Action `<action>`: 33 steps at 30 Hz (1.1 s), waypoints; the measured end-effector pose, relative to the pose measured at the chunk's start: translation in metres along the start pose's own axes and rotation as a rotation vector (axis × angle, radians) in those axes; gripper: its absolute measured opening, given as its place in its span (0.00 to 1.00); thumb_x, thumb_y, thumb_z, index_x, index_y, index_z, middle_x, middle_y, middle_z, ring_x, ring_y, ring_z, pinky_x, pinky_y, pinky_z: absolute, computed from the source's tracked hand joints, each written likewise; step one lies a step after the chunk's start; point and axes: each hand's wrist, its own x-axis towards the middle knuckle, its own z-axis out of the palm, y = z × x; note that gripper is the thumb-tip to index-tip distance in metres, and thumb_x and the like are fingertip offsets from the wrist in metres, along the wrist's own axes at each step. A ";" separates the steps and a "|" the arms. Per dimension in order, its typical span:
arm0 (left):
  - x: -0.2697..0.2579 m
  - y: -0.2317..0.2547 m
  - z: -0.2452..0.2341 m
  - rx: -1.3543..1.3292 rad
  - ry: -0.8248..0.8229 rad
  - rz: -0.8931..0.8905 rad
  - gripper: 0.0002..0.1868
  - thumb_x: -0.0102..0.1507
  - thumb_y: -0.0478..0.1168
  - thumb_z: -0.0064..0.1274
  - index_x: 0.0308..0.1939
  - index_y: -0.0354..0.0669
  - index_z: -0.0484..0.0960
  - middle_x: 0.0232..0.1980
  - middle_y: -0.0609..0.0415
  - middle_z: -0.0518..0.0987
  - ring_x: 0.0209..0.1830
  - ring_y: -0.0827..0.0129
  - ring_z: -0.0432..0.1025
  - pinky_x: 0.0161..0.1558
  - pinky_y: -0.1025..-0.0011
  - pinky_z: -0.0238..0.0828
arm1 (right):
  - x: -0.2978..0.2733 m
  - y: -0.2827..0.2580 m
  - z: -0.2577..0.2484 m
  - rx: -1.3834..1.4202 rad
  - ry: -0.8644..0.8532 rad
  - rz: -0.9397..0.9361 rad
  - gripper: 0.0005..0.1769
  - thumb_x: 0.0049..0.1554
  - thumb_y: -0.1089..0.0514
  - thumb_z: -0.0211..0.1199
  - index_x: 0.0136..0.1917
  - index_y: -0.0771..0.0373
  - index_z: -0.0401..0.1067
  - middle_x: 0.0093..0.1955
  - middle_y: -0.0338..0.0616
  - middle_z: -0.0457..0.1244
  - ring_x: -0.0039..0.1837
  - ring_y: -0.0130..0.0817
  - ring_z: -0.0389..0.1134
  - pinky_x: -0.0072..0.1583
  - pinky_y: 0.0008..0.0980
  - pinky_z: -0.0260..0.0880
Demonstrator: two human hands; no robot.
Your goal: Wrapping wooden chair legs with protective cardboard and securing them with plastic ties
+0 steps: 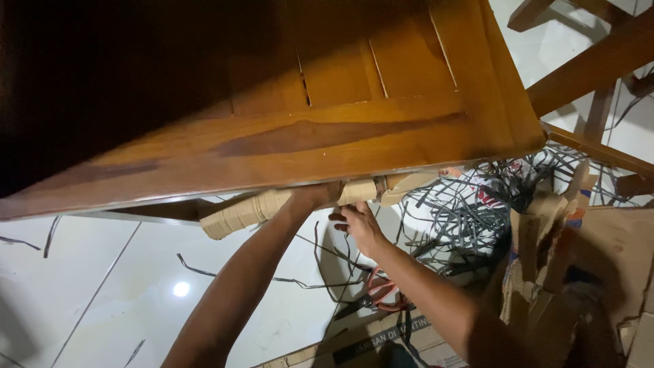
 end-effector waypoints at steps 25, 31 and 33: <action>-0.065 0.013 -0.015 -0.337 0.008 -0.250 0.22 0.70 0.60 0.39 0.31 0.56 0.79 0.27 0.57 0.74 0.28 0.69 0.70 0.34 0.76 0.56 | -0.048 -0.031 0.023 -0.173 0.241 -0.095 0.22 0.65 0.55 0.56 0.70 0.62 0.58 0.63 0.50 0.58 0.53 0.36 0.65 0.52 0.33 0.72; 0.009 -0.017 -0.061 -0.401 0.001 -0.304 0.23 0.69 0.60 0.40 0.28 0.56 0.80 0.24 0.56 0.74 0.24 0.68 0.70 0.29 0.74 0.56 | 0.016 -0.002 -0.004 0.102 0.050 -0.059 0.30 0.57 0.64 0.63 0.72 0.52 0.64 0.61 0.49 0.63 0.55 0.46 0.70 0.55 0.46 0.74; 0.019 -0.021 -0.065 -0.422 -0.005 -0.320 0.23 0.69 0.60 0.41 0.27 0.56 0.81 0.23 0.56 0.75 0.23 0.67 0.71 0.27 0.74 0.56 | 0.036 0.009 -0.010 0.047 0.037 -0.030 0.32 0.56 0.64 0.64 0.73 0.54 0.64 0.62 0.52 0.65 0.56 0.50 0.72 0.55 0.50 0.75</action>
